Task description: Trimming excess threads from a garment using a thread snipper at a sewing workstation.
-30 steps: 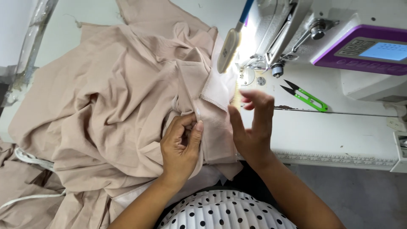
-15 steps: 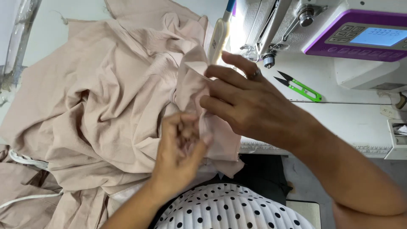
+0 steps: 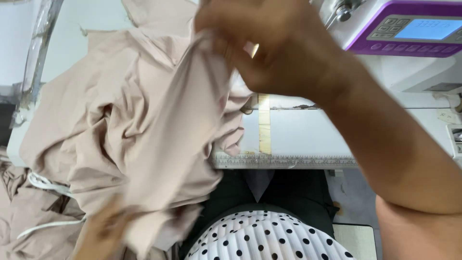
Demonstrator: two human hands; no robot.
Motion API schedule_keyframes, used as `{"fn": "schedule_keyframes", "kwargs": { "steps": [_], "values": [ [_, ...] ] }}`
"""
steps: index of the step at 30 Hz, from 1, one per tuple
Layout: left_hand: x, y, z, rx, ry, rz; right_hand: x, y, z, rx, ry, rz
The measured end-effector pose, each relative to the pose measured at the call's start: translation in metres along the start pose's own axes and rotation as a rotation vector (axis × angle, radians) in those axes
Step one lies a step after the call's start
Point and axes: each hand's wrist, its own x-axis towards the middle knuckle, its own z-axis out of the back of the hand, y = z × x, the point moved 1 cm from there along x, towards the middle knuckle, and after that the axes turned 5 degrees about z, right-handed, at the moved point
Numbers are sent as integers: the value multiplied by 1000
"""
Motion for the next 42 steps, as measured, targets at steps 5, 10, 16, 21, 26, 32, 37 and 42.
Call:
{"fn": "schedule_keyframes", "kwargs": {
  "steps": [5,10,16,21,26,32,37,42],
  "values": [
    [-63,-17,144,-32,292,-218,10,57,-84,421,86,-22],
    [15,-90,157,531,237,-500,5,75,-85,691,111,-220],
    [173,-202,104,1203,128,-851,4,88,-87,1008,127,-454],
    [345,-278,-52,1729,-28,-1139,-81,89,-70,1112,254,-676],
    [422,-257,-193,2163,-221,-1323,-229,107,-26,979,564,-1003],
    [453,-206,-238,1956,47,-896,-216,74,-20,740,746,-1390],
    [411,-210,-244,1759,-530,-691,-175,23,-93,23,172,-617],
    [359,-186,-204,1773,-468,-638,-173,50,-123,-12,319,-640]
  ]
}}
